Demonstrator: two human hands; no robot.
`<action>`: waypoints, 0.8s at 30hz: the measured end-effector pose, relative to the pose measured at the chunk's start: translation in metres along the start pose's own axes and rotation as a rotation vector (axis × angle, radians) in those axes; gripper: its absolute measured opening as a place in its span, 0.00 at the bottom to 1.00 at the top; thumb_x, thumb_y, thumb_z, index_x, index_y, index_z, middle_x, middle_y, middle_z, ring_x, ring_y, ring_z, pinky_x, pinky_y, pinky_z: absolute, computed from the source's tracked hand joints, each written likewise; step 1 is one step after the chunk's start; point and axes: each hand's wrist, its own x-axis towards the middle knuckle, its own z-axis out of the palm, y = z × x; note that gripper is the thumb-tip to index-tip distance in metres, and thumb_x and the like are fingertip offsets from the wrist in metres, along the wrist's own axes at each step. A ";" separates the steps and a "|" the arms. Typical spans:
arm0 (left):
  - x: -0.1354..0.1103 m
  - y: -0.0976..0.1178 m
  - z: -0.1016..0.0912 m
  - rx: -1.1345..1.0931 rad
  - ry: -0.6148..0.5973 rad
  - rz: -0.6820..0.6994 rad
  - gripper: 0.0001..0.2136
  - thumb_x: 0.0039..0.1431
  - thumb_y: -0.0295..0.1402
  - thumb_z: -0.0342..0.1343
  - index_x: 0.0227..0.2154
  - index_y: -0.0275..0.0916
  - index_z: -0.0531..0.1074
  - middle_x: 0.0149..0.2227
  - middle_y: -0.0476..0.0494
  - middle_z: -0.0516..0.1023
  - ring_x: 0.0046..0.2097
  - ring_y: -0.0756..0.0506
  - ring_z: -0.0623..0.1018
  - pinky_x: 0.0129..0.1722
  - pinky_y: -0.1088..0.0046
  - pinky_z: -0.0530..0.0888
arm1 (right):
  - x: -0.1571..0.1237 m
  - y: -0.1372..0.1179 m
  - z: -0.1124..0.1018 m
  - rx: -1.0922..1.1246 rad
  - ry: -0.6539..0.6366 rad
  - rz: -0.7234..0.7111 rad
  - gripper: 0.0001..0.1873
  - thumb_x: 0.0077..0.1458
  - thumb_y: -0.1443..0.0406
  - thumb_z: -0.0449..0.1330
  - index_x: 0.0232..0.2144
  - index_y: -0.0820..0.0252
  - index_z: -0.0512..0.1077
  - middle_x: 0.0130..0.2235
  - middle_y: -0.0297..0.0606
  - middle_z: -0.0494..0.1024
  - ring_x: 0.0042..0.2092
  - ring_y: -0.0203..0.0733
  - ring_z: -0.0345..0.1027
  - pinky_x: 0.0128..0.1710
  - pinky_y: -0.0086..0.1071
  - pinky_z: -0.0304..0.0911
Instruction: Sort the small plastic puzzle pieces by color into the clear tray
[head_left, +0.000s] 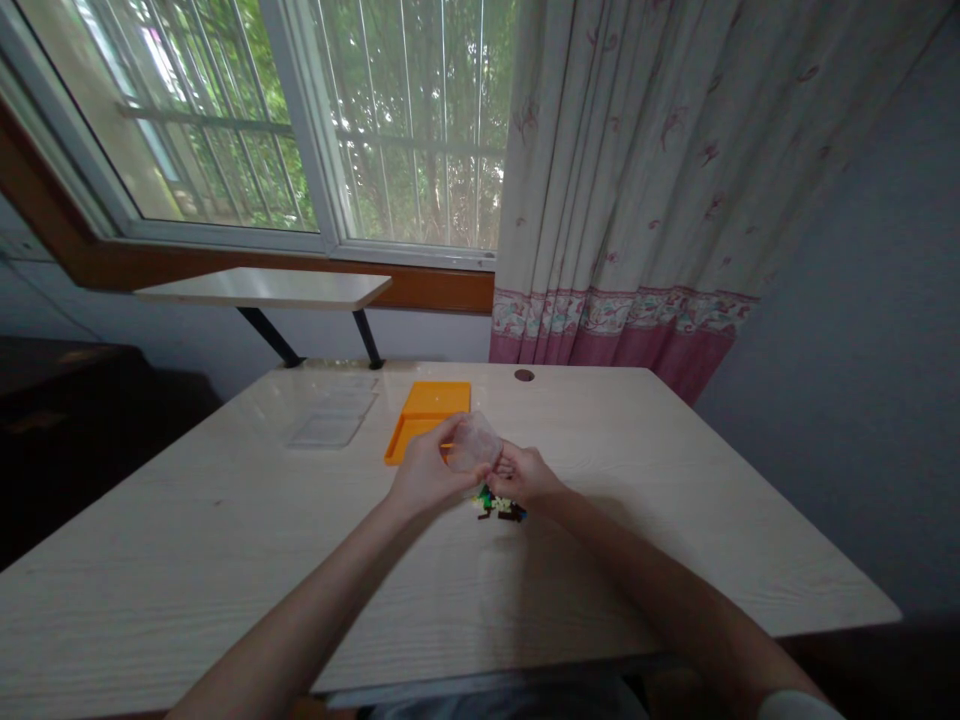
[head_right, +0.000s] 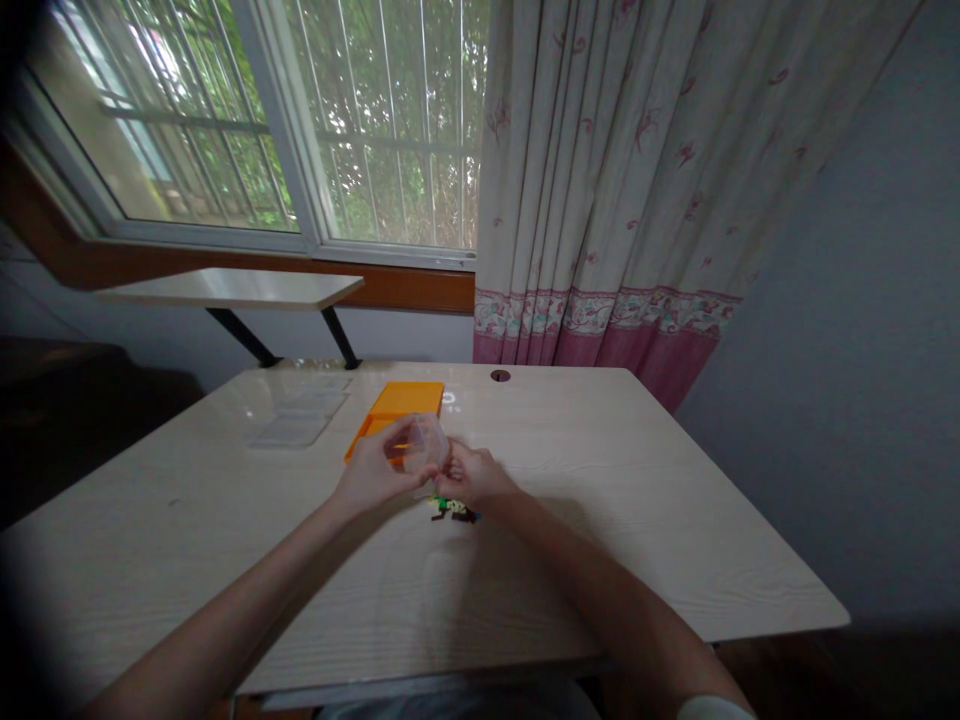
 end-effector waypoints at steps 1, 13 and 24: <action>0.000 0.000 0.000 0.001 -0.001 -0.002 0.30 0.31 0.35 0.64 0.45 0.38 0.67 0.39 0.41 0.75 0.39 0.41 0.74 0.41 0.62 0.72 | 0.000 0.003 -0.001 -0.022 0.010 0.006 0.17 0.44 0.68 0.57 0.40 0.57 0.67 0.29 0.30 0.74 0.30 0.33 0.68 0.30 0.25 0.66; 0.015 -0.010 -0.019 -0.635 -0.293 -0.167 0.31 0.37 0.45 0.60 0.46 0.36 0.66 0.40 0.38 0.73 0.39 0.41 0.74 0.38 0.62 0.71 | 0.016 -0.007 -0.032 0.326 0.223 0.082 0.16 0.47 0.59 0.56 0.37 0.62 0.70 0.28 0.37 0.77 0.28 0.35 0.71 0.32 0.32 0.67; 0.010 -0.011 -0.016 -0.799 -0.517 -0.194 0.32 0.29 0.44 0.65 0.42 0.36 0.68 0.41 0.35 0.74 0.45 0.37 0.72 0.45 0.58 0.66 | 0.018 0.011 -0.044 0.719 0.171 0.407 0.11 0.50 0.63 0.57 0.34 0.64 0.71 0.21 0.34 0.74 0.19 0.29 0.64 0.19 0.22 0.59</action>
